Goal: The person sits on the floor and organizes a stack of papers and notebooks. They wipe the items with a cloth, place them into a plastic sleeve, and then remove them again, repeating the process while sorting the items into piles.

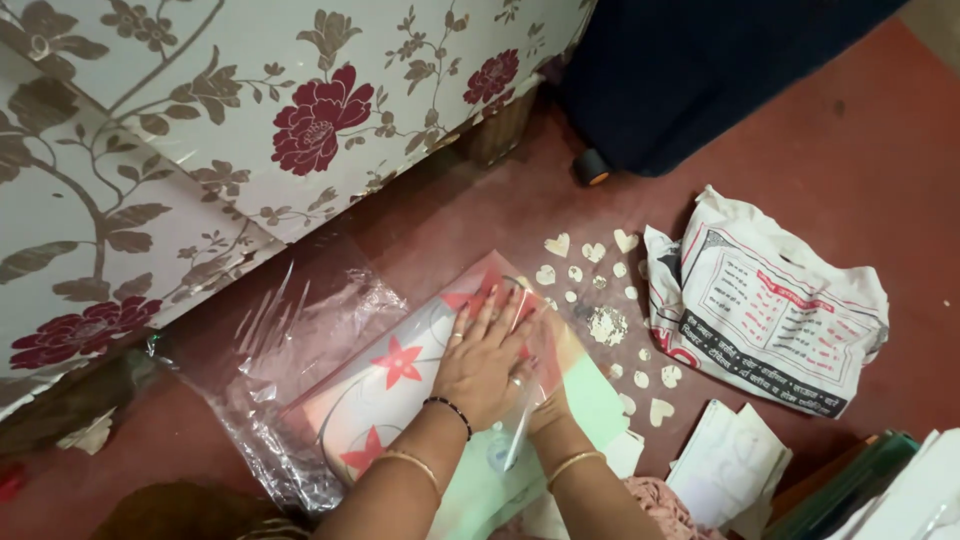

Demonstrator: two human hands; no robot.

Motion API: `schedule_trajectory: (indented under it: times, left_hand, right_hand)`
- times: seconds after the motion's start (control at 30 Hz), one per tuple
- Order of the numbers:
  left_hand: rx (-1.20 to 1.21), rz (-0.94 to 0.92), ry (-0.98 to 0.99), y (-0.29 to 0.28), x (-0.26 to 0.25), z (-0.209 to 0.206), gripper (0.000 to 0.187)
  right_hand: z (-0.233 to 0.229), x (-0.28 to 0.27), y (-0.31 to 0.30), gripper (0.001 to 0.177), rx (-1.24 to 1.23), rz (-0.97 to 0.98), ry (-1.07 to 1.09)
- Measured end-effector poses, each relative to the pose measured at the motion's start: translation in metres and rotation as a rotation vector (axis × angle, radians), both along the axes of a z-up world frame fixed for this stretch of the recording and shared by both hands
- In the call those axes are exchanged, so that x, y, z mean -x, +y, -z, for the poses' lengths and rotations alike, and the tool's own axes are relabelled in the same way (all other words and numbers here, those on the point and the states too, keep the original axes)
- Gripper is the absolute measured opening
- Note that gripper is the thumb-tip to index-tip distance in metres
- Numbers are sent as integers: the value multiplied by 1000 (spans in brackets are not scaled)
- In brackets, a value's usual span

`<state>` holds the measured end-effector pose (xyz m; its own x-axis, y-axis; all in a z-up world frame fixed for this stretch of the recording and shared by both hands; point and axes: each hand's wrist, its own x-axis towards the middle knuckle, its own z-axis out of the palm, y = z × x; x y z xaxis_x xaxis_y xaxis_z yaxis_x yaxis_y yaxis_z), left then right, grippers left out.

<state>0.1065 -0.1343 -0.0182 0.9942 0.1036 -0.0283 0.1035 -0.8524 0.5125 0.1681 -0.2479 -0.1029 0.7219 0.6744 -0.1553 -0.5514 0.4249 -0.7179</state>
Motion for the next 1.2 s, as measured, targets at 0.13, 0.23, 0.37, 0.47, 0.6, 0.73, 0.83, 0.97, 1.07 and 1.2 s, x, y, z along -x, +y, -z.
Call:
schedule_trajectory:
  times: [0.13, 0.23, 0.37, 0.47, 0.6, 0.73, 0.83, 0.97, 1.07, 1.2]
  left_hand:
    - [-1, 46, -17, 0, 3, 0, 69]
    - [64, 63, -9, -1, 3, 9, 73]
    - [65, 38, -57, -1, 6, 8, 81]
    - [9, -36, -104, 3, -3, -9, 91]
    - [-82, -352, -109, 24, -41, -3, 98]
    - [244, -545, 74, 63, -71, -16, 88]
    - [559, -456, 372, 89, -88, -7, 75]
    - [680, -301, 456, 98, -106, 12, 82]
    - [698, -251, 483, 93, -112, 18, 88]
    - [708, -152, 456, 89, -111, 19, 87]
  right_hand:
    - [29, -17, -4, 62, 48, 31, -32]
    - [36, -24, -10, 57, 1025, -120, -1071]
    - [-7, -5, -6, 63, 1201, -71, -1557]
    - [-9, 8, -8, 70, 1126, 161, -1643]
    - [-18, 20, -5, 80, 1021, 437, -1727]
    - [-63, 29, 2, 53, 1268, 394, -1814]
    - [-94, 34, 9, 112, 836, 427, -1607]
    - [-89, 42, 9, 115, 784, 277, -1122]
    - [-71, 47, 4, 102, 828, 394, -1224]
    - [-61, 42, 2, 91, 1136, 419, -1622]
